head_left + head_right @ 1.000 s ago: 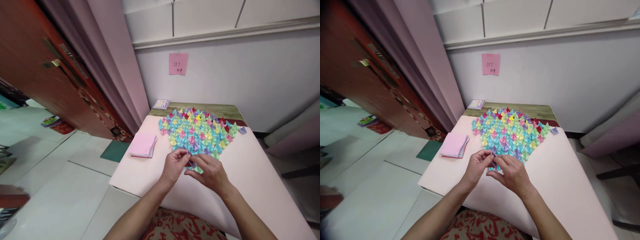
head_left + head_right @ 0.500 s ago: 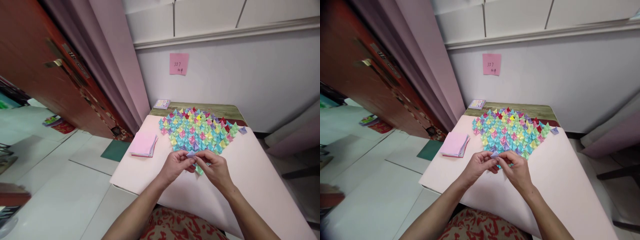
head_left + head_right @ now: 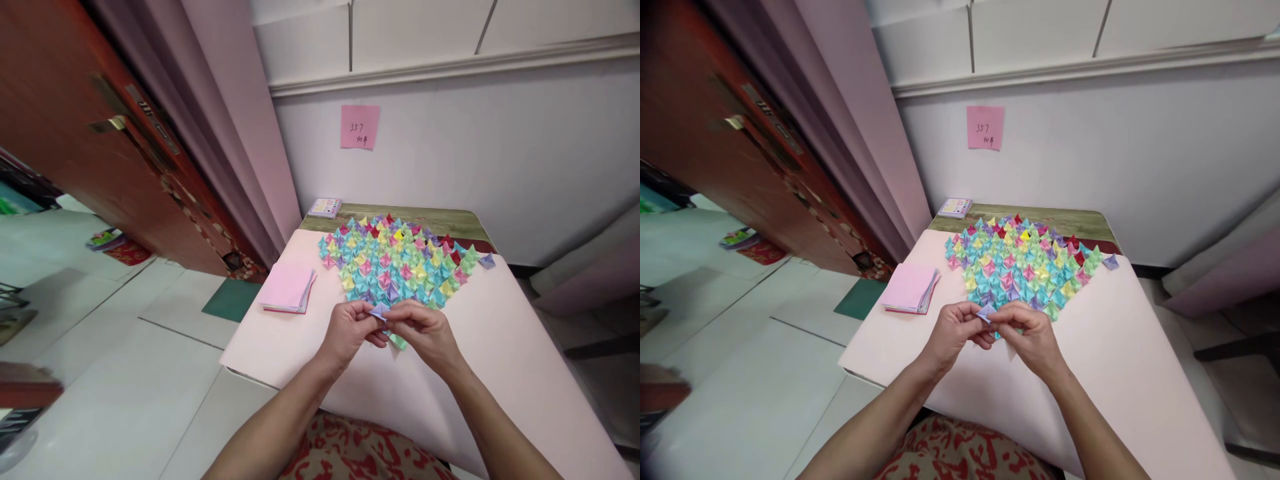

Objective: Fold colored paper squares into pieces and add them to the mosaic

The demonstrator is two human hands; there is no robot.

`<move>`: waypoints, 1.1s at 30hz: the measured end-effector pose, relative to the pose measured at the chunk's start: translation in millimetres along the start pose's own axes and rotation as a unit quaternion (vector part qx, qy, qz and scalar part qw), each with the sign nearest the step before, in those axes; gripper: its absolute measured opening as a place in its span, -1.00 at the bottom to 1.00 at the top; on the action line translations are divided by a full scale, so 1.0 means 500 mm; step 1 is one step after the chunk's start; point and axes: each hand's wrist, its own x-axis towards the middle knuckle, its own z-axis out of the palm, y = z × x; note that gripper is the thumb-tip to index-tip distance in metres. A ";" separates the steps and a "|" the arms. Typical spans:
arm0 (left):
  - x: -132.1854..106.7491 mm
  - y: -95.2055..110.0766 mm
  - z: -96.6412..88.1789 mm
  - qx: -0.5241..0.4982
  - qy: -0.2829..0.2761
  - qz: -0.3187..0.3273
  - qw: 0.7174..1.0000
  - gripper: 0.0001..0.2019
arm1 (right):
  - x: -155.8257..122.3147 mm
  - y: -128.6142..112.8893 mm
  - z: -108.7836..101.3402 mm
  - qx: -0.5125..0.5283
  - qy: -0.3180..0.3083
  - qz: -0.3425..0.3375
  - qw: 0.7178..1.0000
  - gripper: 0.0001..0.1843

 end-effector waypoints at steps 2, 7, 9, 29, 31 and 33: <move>-0.002 0.003 0.000 -0.008 0.001 0.001 1.000 -0.69 | 0.002 -0.009 -0.010 -0.065 -0.013 -0.064 0.996 -0.82; -0.010 0.012 -0.003 -0.010 -0.045 0.009 0.999 -0.70 | 0.004 -0.030 -0.020 -0.131 -0.009 -0.120 0.984 -0.84; -0.012 0.015 -0.006 -0.016 -0.067 0.014 0.998 -0.71 | 0.003 -0.031 -0.017 -0.132 0.006 -0.107 0.985 -0.90; -0.027 0.003 0.005 0.108 -0.044 0.155 0.981 -0.50 | -0.006 -0.045 -0.010 -0.131 0.004 -0.104 0.986 -0.70; -0.031 0.004 0.004 0.149 -0.046 0.189 0.970 -0.49 | -0.007 -0.045 -0.013 -0.118 -0.002 -0.095 0.989 -0.66; -0.035 0.007 0.004 0.179 -0.049 0.215 0.959 -0.48 | -0.008 -0.046 -0.016 -0.117 -0.005 -0.092 0.989 -0.62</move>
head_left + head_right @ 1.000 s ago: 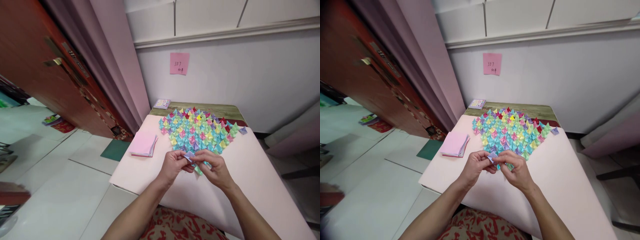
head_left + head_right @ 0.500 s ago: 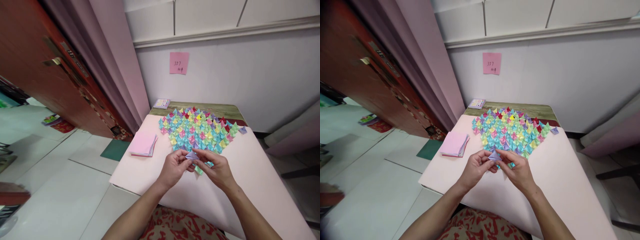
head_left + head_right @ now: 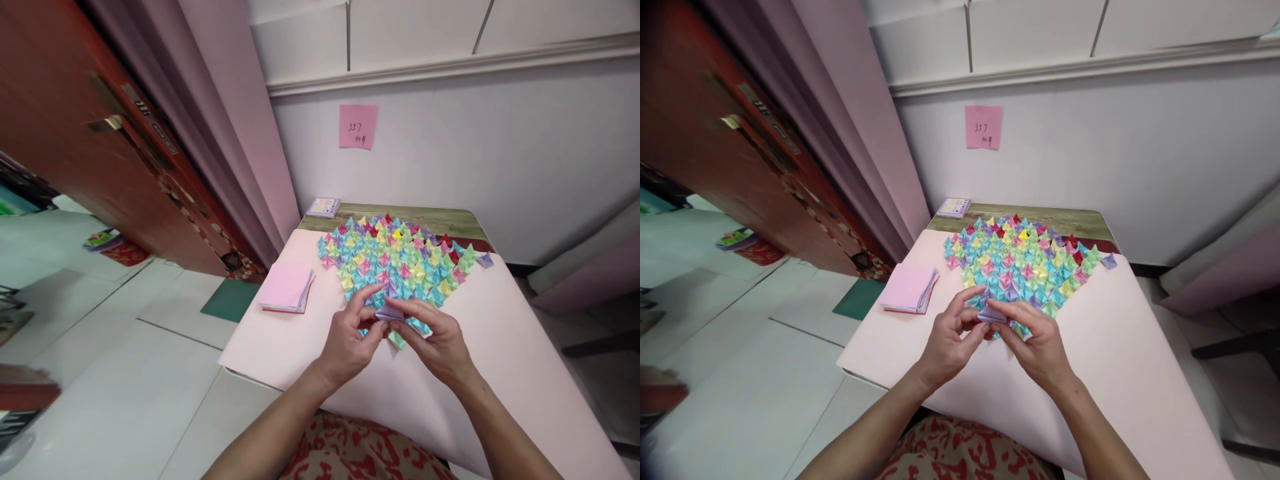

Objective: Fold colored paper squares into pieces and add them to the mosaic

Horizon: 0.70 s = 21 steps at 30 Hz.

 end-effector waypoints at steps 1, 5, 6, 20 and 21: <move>-0.001 0.003 0.000 0.010 -0.002 0.007 1.000 -0.48 | 0.000 0.000 -0.001 -0.004 -0.002 0.000 1.000 -0.60; -0.001 0.018 -0.001 0.034 -0.002 0.001 0.999 -0.51 | 0.000 -0.001 -0.007 -0.022 -0.024 0.007 0.999 -0.61; -0.001 0.020 0.000 0.038 -0.001 -0.003 0.999 -0.51 | 0.000 -0.001 -0.009 -0.025 -0.032 0.010 0.999 -0.62; -0.003 -0.017 -0.005 0.277 0.016 0.102 0.955 -0.78 | -0.009 0.000 0.017 -0.088 0.019 0.054 0.994 -0.83; -0.002 -0.017 -0.009 0.303 0.005 0.117 0.946 -0.78 | -0.010 -0.001 0.019 -0.098 0.023 0.056 0.993 -0.83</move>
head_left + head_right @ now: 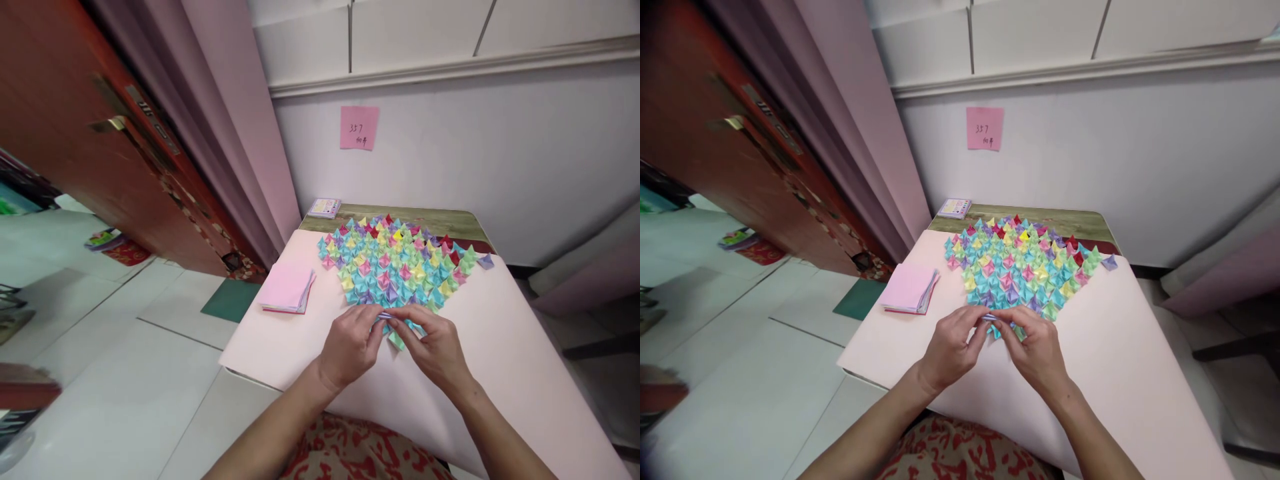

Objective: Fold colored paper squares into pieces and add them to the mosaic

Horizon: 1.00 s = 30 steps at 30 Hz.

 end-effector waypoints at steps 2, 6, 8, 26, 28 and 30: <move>0.002 -0.004 -0.007 0.043 -0.022 0.022 0.999 -0.78 | -0.003 -0.001 0.003 -0.016 0.008 -0.003 1.000 -0.83; 0.006 -0.008 -0.021 0.078 -0.076 0.053 0.993 -0.76 | -0.008 -0.006 0.004 -0.031 0.018 -0.025 0.999 -0.85; 0.006 -0.011 -0.023 0.063 -0.092 0.060 0.992 -0.74 | -0.008 -0.007 0.002 -0.037 0.015 -0.037 0.999 -0.85; 0.007 -0.063 0.046 -0.560 0.003 -0.363 0.745 -0.64 | 0.010 0.050 0.020 0.293 -0.042 0.324 0.899 -0.39; 0.007 -0.063 0.046 -0.567 0.013 -0.371 0.735 -0.64 | 0.006 0.053 0.019 0.268 -0.024 0.301 0.915 -0.41; 0.007 -0.062 0.045 -0.562 0.018 -0.366 0.742 -0.64 | 0.003 0.056 0.021 0.220 -0.008 0.254 0.942 -0.47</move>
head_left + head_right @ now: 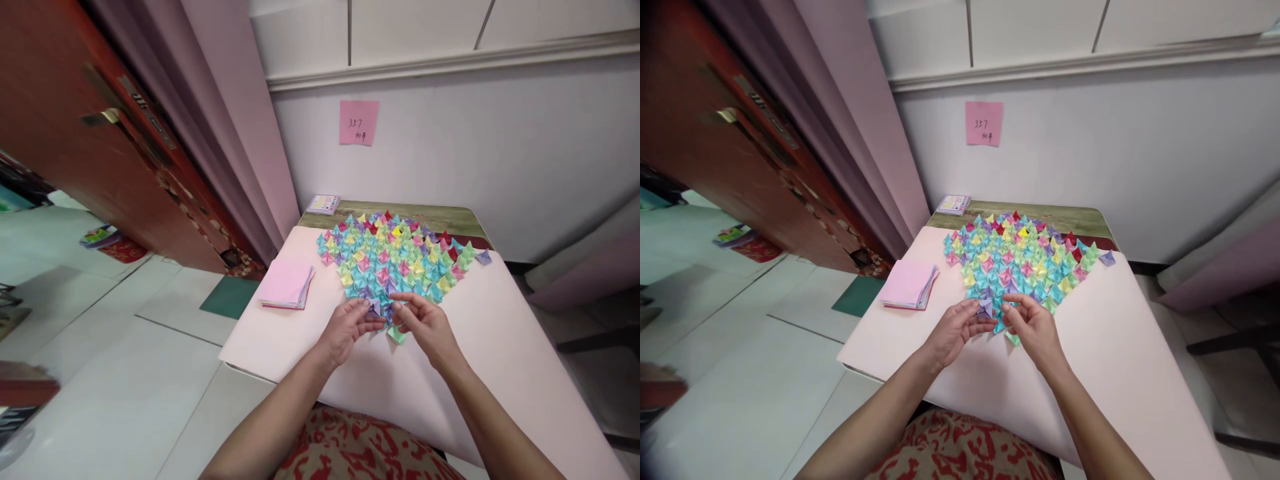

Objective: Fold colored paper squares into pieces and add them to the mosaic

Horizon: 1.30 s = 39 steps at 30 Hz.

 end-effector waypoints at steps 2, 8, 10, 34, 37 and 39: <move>-0.001 0.001 0.003 0.020 -0.009 0.009 1.000 -0.61 | -0.001 0.001 0.004 -0.054 0.009 -0.064 0.996 -0.56; -0.003 0.000 0.007 0.087 -0.015 0.031 0.996 -0.57 | 0.001 -0.010 0.022 -0.165 0.006 -0.154 0.974 -0.76; -0.005 0.002 0.002 0.097 -0.018 0.027 0.995 -0.57 | 0.003 -0.011 0.020 -0.175 0.013 -0.153 0.973 -0.76; 0.019 -0.022 -0.027 0.264 0.083 0.065 0.959 -0.85 | -0.014 0.038 0.020 -0.402 -0.068 -0.282 0.869 -0.73; 0.021 -0.023 -0.033 0.279 0.088 0.072 0.953 -0.86 | -0.015 0.038 0.014 -0.417 -0.112 -0.264 0.862 -0.79; 0.025 -0.027 -0.041 0.297 0.091 0.071 0.948 -0.85 | -0.013 0.044 0.011 -0.430 -0.130 -0.263 0.854 -0.81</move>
